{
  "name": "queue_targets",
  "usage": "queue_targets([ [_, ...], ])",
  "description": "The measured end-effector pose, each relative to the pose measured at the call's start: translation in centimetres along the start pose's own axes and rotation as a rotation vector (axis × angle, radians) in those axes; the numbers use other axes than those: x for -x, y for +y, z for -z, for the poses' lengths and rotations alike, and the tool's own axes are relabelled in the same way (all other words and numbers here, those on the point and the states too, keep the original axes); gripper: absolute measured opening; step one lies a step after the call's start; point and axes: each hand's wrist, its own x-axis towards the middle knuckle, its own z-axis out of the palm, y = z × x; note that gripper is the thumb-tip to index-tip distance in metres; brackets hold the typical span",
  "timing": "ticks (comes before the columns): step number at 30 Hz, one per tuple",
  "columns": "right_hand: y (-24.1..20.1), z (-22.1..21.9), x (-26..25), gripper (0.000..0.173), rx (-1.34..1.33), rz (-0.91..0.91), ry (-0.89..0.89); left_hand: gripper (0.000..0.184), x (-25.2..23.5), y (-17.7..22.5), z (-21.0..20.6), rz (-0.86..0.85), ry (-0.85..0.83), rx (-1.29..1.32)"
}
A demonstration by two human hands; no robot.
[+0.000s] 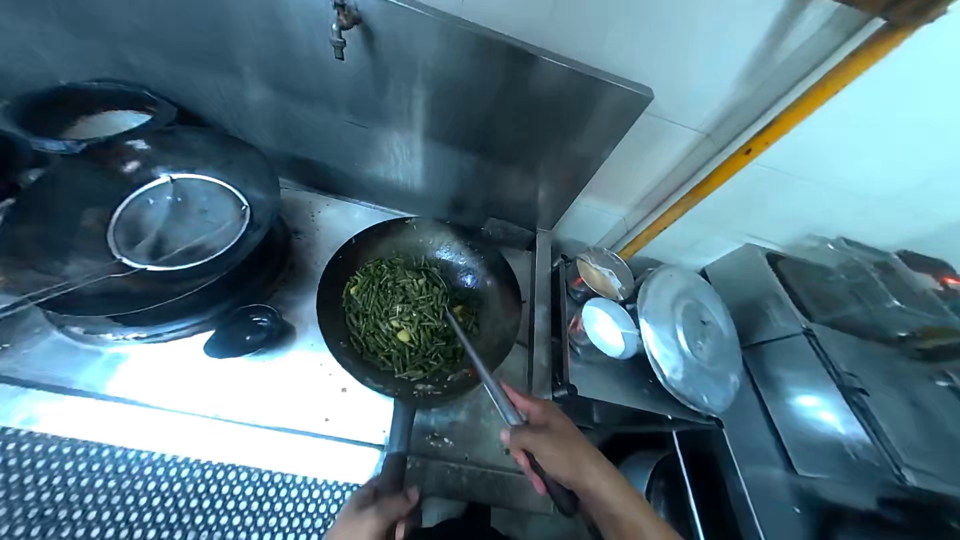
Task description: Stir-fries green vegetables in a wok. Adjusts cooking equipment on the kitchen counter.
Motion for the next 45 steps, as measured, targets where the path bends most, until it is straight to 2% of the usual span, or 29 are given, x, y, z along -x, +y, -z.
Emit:
queue_targets([
  [2, -0.5, 0.5, 2.7, 0.076, 0.316, -0.001, 0.068, 0.02, -0.2, 0.2, -0.6, -0.026, 0.066, 0.039],
  [5, -1.2, 2.4, 5.0, 0.073, 0.588, -0.008, 0.153, 0.017, 1.0, -0.1, -2.7, -0.022, 0.065, 0.102],
  [7, -1.6, 4.4, 3.6, 0.069, 0.71, 0.054, 0.234, 0.021, 0.3, -0.5, -2.6, -0.015, 0.061, 0.11],
  [10, -1.5, 6.8, -0.9, 0.069, 0.737, 0.122, 0.329, 0.024, -0.6, -0.7, -1.9, -0.016, 0.095, 0.111],
  [15, -0.8, 7.6, -5.7, 0.07, 0.469, 0.067, 0.341, 0.023, -1.2, -0.7, -1.3, -0.016, 0.038, 0.045],
  [18, 0.4, 5.1, -6.8, 0.069, 0.117, 0.033, 0.261, 0.023, -0.8, -0.2, 0.2, -0.022, 0.024, 0.017],
  [22, 1.6, 0.2, -7.7, 0.058, -0.518, -0.059, 0.046, 0.027, -0.5, 1.7, 5.5, -0.008, -0.023, -0.066],
  [25, 2.5, -1.9, -7.1, 0.056, -0.674, -0.057, -0.101, 0.029, -1.5, 3.4, 9.4, 0.012, -0.052, -0.104],
  [29, 1.1, -3.4, -2.3, 0.072, -0.415, -0.018, 0.006, 0.025, 0.7, 5.2, 9.5, 0.049, -0.132, -0.13],
  [33, -2.4, -5.4, 3.3, 0.07, 0.122, -0.077, 0.182, 0.025, -0.2, 5.3, 9.8, 0.059, -0.125, -0.076],
  [36, -5.0, -7.3, 6.7, 0.069, 0.437, -0.175, 0.3, 0.026, 0.8, 5.2, 9.1, 0.105, -0.181, -0.061],
  [38, -6.2, -7.9, 8.2, 0.068, 0.637, -0.191, 0.35, 0.027, -0.7, 4.5, 9.3, 0.104, -0.187, -0.046],
  [42, -7.3, -8.2, 11.6, 0.066, 0.874, -0.17, 0.46, 0.025, 0.0, 4.8, 8.7, 0.125, -0.224, -0.008],
  [45, -8.3, -7.9, 14.0, 0.068, 0.992, -0.196, 0.438, 0.028, -1.1, 4.0, 9.1, 0.119, -0.221, 0.015],
])
